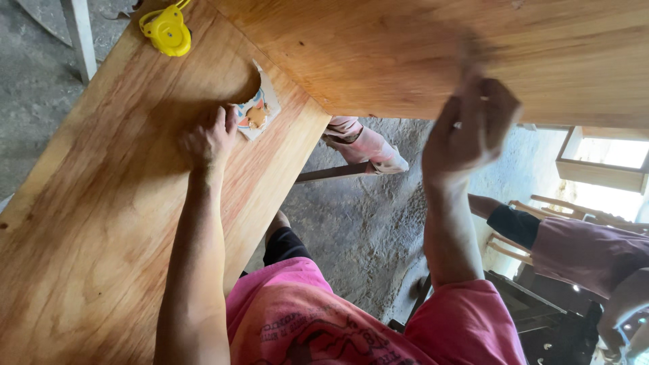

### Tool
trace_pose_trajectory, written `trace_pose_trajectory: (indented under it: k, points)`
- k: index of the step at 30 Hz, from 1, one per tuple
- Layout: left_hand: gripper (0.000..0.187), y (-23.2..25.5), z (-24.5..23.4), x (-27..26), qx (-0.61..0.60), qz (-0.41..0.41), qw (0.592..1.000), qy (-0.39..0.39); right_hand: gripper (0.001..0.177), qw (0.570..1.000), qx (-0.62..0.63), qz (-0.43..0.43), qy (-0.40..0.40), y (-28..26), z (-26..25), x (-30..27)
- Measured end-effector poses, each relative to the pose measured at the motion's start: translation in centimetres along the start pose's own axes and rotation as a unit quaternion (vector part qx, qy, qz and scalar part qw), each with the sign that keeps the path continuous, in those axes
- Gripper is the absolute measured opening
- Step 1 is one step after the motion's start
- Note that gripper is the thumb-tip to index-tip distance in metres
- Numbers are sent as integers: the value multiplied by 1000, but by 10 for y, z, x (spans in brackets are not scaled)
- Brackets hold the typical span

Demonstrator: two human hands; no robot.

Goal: The person applies a brown filler paste to gaps and seams on a wooden structure using a small metal spatula. They repeatedly scoop the paste from a cardboard container and spread it into the joints of the wood.

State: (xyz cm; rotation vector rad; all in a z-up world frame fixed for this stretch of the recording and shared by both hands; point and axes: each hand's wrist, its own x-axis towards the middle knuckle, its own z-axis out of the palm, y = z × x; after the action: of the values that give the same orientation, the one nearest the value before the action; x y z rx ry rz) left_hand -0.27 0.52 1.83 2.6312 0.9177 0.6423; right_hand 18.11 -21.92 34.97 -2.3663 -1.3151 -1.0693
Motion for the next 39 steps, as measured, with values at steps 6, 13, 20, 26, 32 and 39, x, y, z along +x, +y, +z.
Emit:
trace_pose_trajectory:
  k: [6, 13, 20, 26, 32, 39]
  points:
    - [42, 2, -6, 2, -25, 15, 999, 22, 43, 997, -4, -27, -69, -7, -4, 10]
    - [45, 3, -6, 1, -20, -1, 1000, 8, 40, 996, -5, -28, -81, -23, -22, 15]
    - [43, 0, 1, 0, -41, 4, 999, 25, 35, 997, -63, -37, -32, -11, -6, 9]
    - [43, -3, 9, -2, -67, 15, 997, 36, 47, 1000, -6, -10, -23, -3, 5, -4]
    - [41, -2, 8, -2, -58, 18, 997, 45, 45, 998, -25, -17, -47, -16, 15, -8]
    - [40, -1, 5, -1, -52, 17, 998, 41, 34, 996, -68, -42, -40, -25, 28, -9]
